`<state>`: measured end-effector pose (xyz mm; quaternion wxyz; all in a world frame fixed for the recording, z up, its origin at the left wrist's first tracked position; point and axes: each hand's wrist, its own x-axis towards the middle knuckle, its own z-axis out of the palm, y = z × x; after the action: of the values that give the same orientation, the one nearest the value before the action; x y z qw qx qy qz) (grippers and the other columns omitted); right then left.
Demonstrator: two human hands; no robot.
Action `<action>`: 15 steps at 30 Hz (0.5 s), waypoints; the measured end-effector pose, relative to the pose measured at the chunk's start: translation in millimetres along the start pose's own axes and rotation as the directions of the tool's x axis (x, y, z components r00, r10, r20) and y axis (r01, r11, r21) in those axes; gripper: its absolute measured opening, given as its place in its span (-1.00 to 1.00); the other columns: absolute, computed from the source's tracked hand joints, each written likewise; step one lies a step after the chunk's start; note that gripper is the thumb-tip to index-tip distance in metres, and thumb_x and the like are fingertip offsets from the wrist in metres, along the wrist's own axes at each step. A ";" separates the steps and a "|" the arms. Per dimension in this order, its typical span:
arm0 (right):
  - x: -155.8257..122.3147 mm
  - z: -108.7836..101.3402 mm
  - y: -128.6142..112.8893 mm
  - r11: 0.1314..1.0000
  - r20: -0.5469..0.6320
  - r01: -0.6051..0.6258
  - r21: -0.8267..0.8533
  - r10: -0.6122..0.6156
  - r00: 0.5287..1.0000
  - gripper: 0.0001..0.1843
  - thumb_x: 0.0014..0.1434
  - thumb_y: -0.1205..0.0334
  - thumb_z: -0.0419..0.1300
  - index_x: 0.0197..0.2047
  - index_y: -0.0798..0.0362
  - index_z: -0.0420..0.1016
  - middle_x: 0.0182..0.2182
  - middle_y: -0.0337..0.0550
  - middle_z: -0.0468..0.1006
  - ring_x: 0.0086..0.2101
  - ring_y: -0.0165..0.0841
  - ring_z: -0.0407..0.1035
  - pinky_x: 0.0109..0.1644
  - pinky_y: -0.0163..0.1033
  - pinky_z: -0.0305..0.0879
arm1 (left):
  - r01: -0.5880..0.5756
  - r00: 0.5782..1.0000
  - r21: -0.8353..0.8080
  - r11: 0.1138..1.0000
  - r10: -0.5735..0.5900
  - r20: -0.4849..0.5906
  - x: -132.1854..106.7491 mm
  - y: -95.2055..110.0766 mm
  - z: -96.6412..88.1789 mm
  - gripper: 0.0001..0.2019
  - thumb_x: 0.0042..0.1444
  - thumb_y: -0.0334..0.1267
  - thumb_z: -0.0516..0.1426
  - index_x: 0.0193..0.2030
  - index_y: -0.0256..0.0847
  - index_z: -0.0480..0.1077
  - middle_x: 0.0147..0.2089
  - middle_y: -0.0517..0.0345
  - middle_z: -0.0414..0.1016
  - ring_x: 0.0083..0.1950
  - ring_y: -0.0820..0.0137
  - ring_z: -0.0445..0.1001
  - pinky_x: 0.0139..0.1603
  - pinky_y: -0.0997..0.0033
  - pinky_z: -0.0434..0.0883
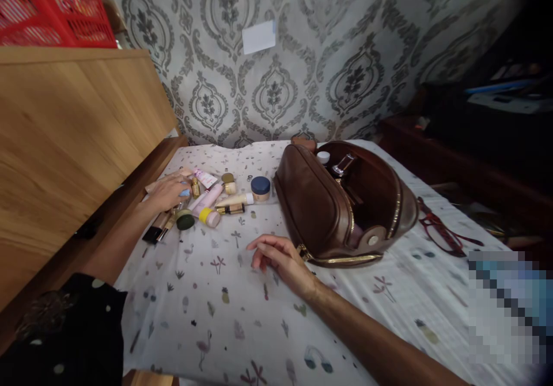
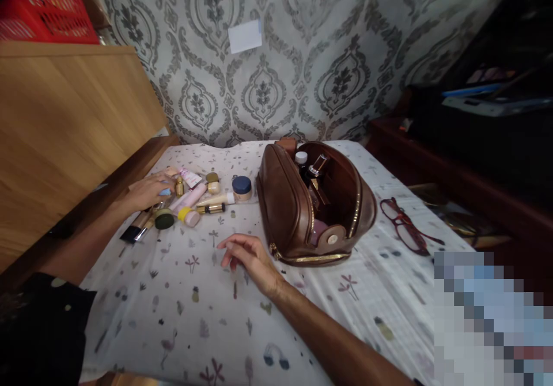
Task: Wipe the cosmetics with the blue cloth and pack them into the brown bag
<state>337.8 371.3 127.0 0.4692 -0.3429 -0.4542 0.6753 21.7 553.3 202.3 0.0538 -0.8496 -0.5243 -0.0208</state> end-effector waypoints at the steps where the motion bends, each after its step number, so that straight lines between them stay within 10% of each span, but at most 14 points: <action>1: 0.0 0.0 0.1 1.000 0.000 0.000 -0.002 0.000 1.000 -0.59 0.09 -0.11 0.31 -0.30 0.11 0.58 -0.56 -0.15 0.54 -0.55 -0.43 0.29 -0.44 -0.30 0.16 | 0.004 1.000 0.018 1.000 -0.004 0.019 -0.2 -1.4 -1.1 -0.79 0.13 -0.21 0.12 -0.17 -0.05 0.56 0.06 0.10 0.55 0.14 0.22 0.43 0.24 0.29 0.31; 15: -2.1 2.0 -0.6 0.999 0.055 0.029 0.018 -0.030 0.998 -0.60 0.09 -0.09 0.31 -0.30 0.14 0.60 -0.57 -0.16 0.54 -0.54 -0.44 0.32 -0.43 -0.32 0.19 | 0.343 0.937 0.110 0.933 -0.348 0.027 45.1 41.0 20.4 -0.62 0.23 -0.10 0.06 0.04 -0.32 0.46 0.03 -0.32 0.56 0.07 -0.02 0.51 0.03 0.14 0.39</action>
<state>336.9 368.8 128.3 0.4696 -0.3133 -0.4661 0.6812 78.2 577.5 183.3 0.0811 -0.7405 -0.6669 0.0168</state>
